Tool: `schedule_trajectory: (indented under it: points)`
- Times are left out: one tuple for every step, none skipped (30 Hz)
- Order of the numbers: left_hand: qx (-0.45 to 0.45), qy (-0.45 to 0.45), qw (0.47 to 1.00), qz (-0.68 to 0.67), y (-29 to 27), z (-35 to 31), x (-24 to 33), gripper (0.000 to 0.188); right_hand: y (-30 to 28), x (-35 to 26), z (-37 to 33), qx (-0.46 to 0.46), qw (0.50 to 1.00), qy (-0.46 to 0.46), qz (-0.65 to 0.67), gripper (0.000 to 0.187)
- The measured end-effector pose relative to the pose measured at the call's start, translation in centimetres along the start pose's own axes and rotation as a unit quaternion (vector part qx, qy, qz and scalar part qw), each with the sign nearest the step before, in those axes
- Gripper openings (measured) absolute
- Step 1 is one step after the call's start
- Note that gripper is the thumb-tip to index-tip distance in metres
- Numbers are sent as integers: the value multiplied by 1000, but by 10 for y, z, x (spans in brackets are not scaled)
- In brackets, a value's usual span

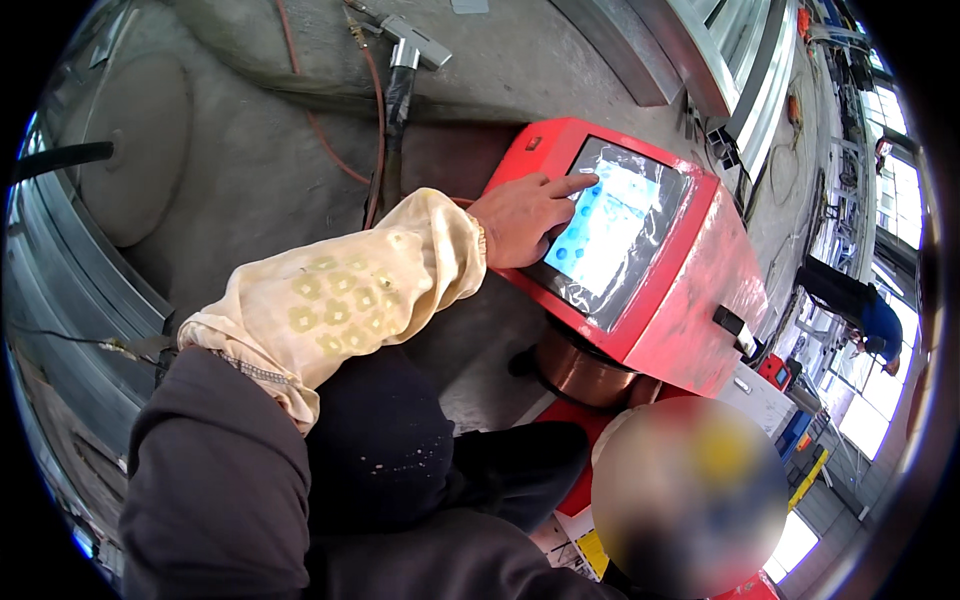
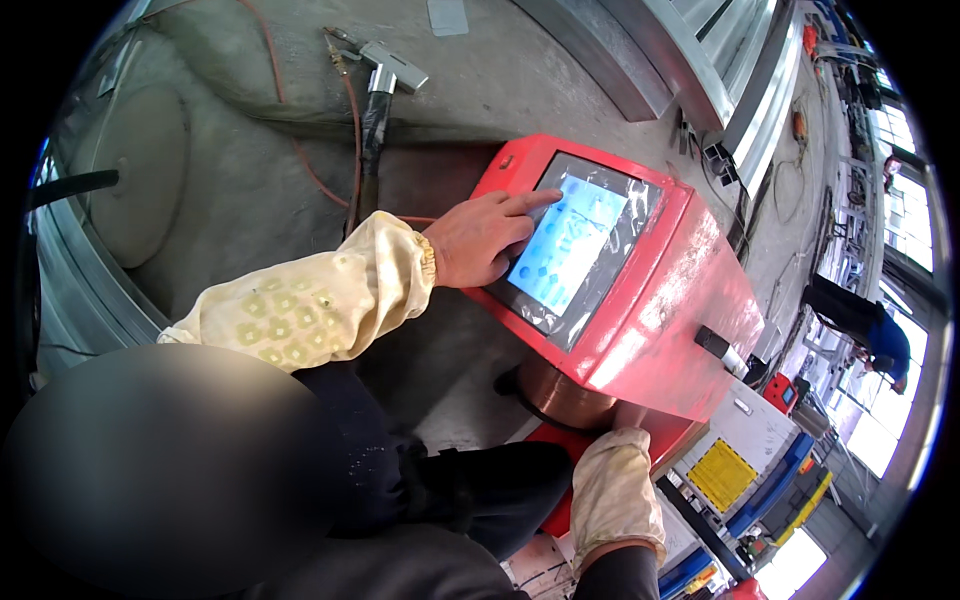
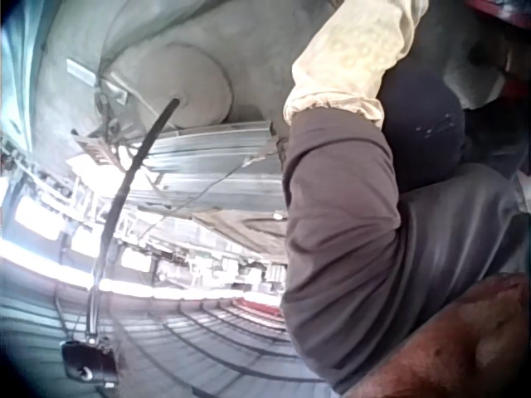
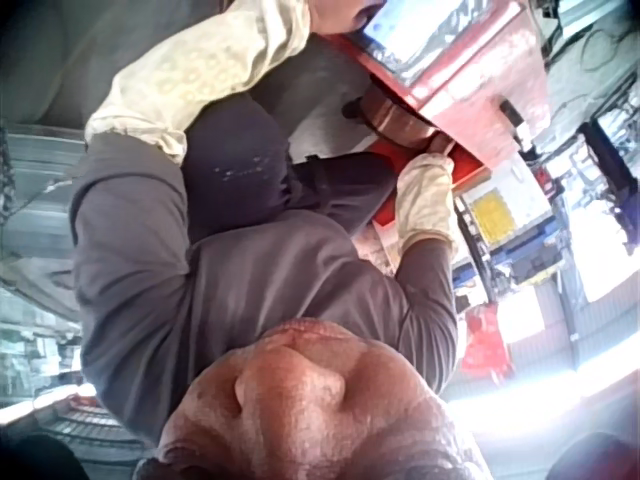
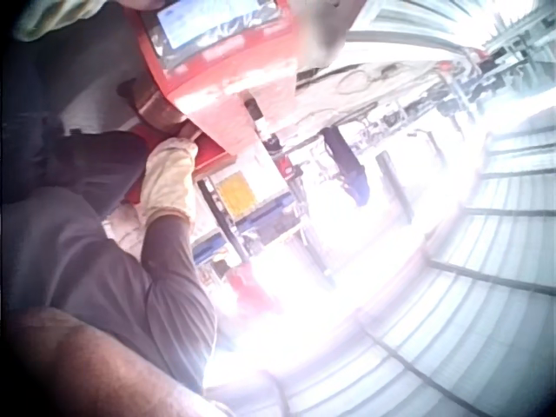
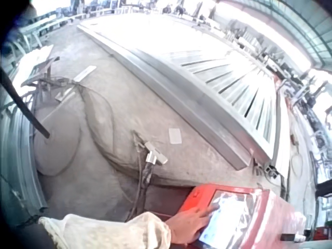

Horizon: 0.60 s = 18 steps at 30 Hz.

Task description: The person kneels and opens a red welding wire feeder, removes an empty copper wire spool, and installs a new spool. They then close the feeder, interact with the touchscreen, and attach a ground clamp to a metal frame.

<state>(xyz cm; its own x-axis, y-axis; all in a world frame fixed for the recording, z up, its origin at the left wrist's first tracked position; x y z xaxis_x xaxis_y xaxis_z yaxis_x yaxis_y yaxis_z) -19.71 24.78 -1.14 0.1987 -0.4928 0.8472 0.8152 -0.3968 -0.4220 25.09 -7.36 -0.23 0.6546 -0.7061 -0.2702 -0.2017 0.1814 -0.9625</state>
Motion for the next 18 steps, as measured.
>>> schedule_trajectory:
  points:
    - [-13, -3, 1000, -2, -1, 0, -3, 21, 2, -2, 1, -1, 1000, -2, 3, 48]
    - [-25, -4, 1000, -4, -3, 0, -3, 21, 0, -6, 0, 0, 1000, -3, 4, 48]
    - [-23, 19, 1000, -2, -2, 4, -3, 22, -3, -5, -1, 2, 1000, -3, 5, 47]
    - [-34, 28, 999, 1, 0, 6, -4, 22, -8, -2, -7, 3, 1000, 3, 3, 47]
    - [-45, 36, 998, 3, 1, 7, -3, 22, -9, 0, -9, 5, 1000, 1, 5, 47]
    - [-58, 43, 997, 7, 1, 9, -2, 22, -7, -7, -11, 4, 1000, -3, 10, 46]
    - [-58, 45, 997, 14, 0, 9, -3, 23, -2, -12, -10, 4, 1000, -11, 18, 46]
    - [-53, 61, 996, 20, 2, 9, -5, 23, -2, -15, -9, 5, 1000, -18, 25, 46]
    - [-61, 56, 996, 20, -1, 13, 1, 20, 0, -17, -10, 11, 999, -23, 31, 45]
    - [-59, 77, 995, 40, -4, 14, 1, 39, 1, -22, -10, 14, 999, -29, 42, 45]
    - [-79, 50, 994, 54, -5, 18, 7, 36, 3, -25, -10, 19, 998, -30, 49, 45]
    - [-94, 60, 992, 64, -5, 21, 8, 30, 5, -28, -9, 24, 997, -32, 61, 45]
    - [-107, 52, 990, 70, -2, 23, 10, 22, 4, -28, -10, 33, 997, -31, 70, 44]
    - [-117, 56, 987, 91, -1, 26, 14, 20, 8, -30, -10, 36, 995, -32, 86, 44]
    - [-131, 16, 988, 84, 0, 29, 25, 17, 11, -31, -10, 41, 994, -28, 101, 44]
    - [-147, 3, 984, 100, 2, 30, 29, 17, 13, -31, -9, 47, 991, -27, 120, 43]
    - [-139, 19, 985, 105, 3, 31, 27, 17, 17, -35, -5, 50, 988, -26, 143, 43]
    - [-125, 69, 982, 125, 4, 31, 23, 19, 17, -35, -1, 53, 986, -23, 154, 43]
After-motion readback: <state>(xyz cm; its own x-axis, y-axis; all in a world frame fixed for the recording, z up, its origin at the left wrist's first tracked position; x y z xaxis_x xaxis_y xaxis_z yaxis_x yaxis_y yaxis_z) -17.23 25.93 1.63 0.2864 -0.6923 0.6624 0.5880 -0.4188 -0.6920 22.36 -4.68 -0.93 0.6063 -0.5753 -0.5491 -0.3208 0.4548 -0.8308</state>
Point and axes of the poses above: each hand's wrist, its own z-axis towards the middle knuckle, its own y-axis out of the palm, x = y × z, the point moved 3 cm from there along z, towards the middle knuckle, and after that the axes turned 7 degrees about x, right-handed, at the moved point
